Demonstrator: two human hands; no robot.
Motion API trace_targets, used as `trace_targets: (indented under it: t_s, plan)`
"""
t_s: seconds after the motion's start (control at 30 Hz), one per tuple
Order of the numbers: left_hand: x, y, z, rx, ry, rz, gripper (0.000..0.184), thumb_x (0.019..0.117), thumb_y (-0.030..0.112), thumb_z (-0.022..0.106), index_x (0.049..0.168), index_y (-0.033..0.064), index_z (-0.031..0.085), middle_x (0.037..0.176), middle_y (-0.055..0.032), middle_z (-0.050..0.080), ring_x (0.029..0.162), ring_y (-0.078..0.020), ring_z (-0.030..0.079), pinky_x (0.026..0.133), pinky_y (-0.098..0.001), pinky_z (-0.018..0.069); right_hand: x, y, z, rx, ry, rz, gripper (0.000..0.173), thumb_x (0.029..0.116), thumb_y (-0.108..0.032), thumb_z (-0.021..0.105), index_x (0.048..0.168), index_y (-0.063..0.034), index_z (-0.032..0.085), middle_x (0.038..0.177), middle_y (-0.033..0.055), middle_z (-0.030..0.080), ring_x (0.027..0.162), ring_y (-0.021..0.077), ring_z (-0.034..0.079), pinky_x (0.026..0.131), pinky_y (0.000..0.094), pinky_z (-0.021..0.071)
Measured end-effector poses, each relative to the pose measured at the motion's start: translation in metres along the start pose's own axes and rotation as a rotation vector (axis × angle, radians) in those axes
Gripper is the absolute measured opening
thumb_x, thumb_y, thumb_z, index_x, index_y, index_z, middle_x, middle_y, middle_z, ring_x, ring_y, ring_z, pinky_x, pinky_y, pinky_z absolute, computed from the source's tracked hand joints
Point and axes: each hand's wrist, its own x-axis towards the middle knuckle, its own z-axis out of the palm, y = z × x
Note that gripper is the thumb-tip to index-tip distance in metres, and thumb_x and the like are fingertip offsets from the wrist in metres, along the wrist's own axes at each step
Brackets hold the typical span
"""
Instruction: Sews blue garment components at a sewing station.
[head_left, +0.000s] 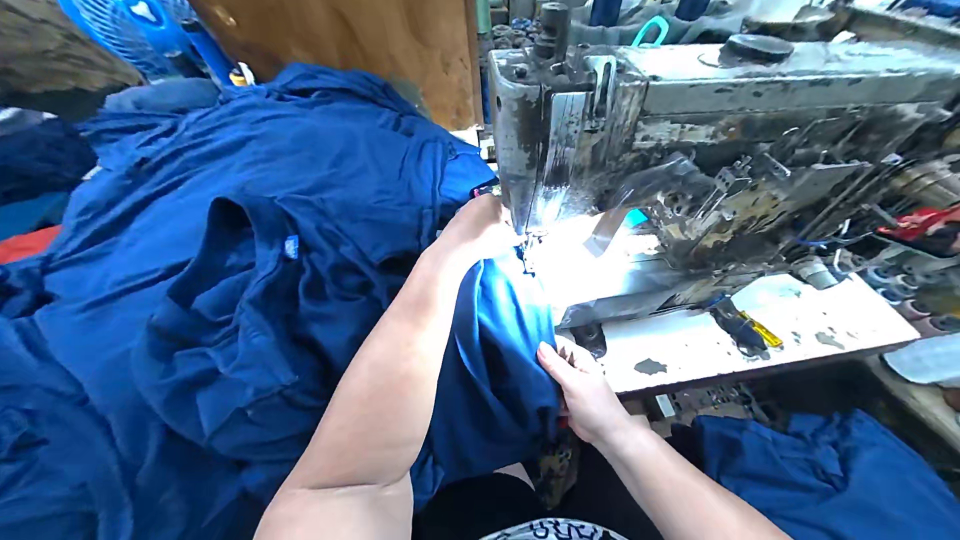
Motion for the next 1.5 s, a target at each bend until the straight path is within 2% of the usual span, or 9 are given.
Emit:
trace_targets:
  t_s: [0.3,0.4,0.47,0.63,0.8,0.87,1.0,1.13,1.5]
  plan:
    - [-0.086,0.069,-0.044,0.123,0.182,-0.067,0.038,0.0959,0.023,0.070,0.127,0.0010,0.068,0.134,-0.0206,0.062,0.129,-0.0381,0.056,0.108,-0.0573,0.0443,0.025,0.003,-0.003,-0.166,0.018,-0.143,0.026,0.1087,-0.016,0.047,0.100,-0.0005,0.065,0.085,0.0049,0.068,0.083,0.0086,0.068,0.080,0.0277,0.0583]
    - [-0.162,0.109,-0.030,0.219,-0.005,0.085,0.016,0.0964,0.023,0.068,0.102,0.0093,0.076,0.107,-0.0092,0.071,0.097,-0.0286,0.069,0.082,-0.0546,0.0575,0.003,0.000,-0.012,-0.294,-0.030,-0.020,0.026,0.1079,-0.019,0.050,0.095,-0.0048,0.067,0.074,-0.0013,0.065,0.067,0.0028,0.061,0.064,0.0219,0.0535]
    - [-0.205,0.118,-0.004,0.314,-0.334,0.120,0.022,0.0941,0.028,0.074,0.110,0.0131,0.076,0.106,-0.0051,0.071,0.085,-0.0248,0.071,0.070,-0.0500,0.0597,-0.015,0.004,-0.022,-0.325,-0.066,0.091,0.026,0.1086,-0.022,0.050,0.092,-0.0073,0.063,0.063,-0.0035,0.054,0.050,0.0020,0.046,0.047,0.0187,0.0393]
    - [-0.265,0.109,0.037,0.347,-0.556,-0.055,0.023,0.0988,0.020,0.066,0.115,0.0059,0.073,0.108,-0.0184,0.069,0.088,-0.0382,0.070,0.070,-0.0567,0.0553,-0.058,0.018,-0.050,-0.597,0.068,-0.155,0.016,0.1013,-0.017,0.061,0.109,-0.0074,0.071,0.085,-0.0025,0.067,0.057,0.0003,0.052,0.055,0.0187,0.0456]
    - [-0.315,0.103,0.074,-0.202,-0.085,-0.031,0.018,0.0983,0.010,0.058,0.105,0.0040,0.074,0.105,-0.0091,0.073,0.082,-0.0142,0.072,0.074,-0.0313,0.0614,-0.097,0.028,-0.061,-0.787,0.105,-0.556,0.028,0.1044,-0.010,0.046,0.117,-0.0027,0.070,0.091,0.0021,0.063,0.068,0.0013,0.055,0.062,0.0179,0.0502]
    - [-0.326,0.107,0.080,-0.419,0.056,-0.012,0.019,0.0974,0.007,0.060,0.109,0.0036,0.075,0.102,-0.0072,0.073,0.084,-0.0049,0.070,0.077,-0.0196,0.0602,-0.107,0.021,-0.062,-1.037,0.060,-0.388,0.030,0.1033,-0.016,0.042,0.117,-0.0071,0.067,0.078,0.0007,0.061,0.064,0.0081,0.057,0.059,0.0274,0.0502]
    - [-0.339,0.119,0.077,-0.346,0.224,0.102,0.015,0.0977,0.015,0.065,0.102,0.0088,0.079,0.102,-0.0046,0.072,0.093,-0.0036,0.067,0.082,-0.0159,0.0552,-0.118,0.005,-0.054,-1.215,-0.061,-0.001,0.034,0.1014,-0.026,0.055,0.127,-0.0045,0.058,0.103,0.0135,0.068,0.092,0.0268,0.068,0.081,0.0498,0.0552]
    - [-0.342,0.136,0.067,-0.294,0.396,0.238,0.015,0.0986,0.007,0.061,0.103,0.0037,0.076,0.106,-0.0104,0.074,0.099,-0.0092,0.070,0.086,-0.0195,0.0568,-0.130,0.011,-0.053,-1.134,-0.056,-0.572,0.031,0.0986,-0.030,0.063,0.112,-0.0028,0.068,0.095,0.0075,0.070,0.079,0.0093,0.065,0.072,0.0241,0.0565]
    - [-0.333,0.148,0.072,-0.532,0.421,0.488,0.012,0.0976,0.008,0.070,0.109,0.0115,0.073,0.153,-0.0118,0.050,0.139,-0.0196,0.053,0.112,-0.0343,0.0504,-0.141,0.006,-0.034,-1.052,-0.059,-1.228,0.013,0.0996,-0.014,0.066,0.111,-0.0077,0.069,0.095,0.0099,0.069,0.088,0.0195,0.066,0.079,0.0306,0.0543]
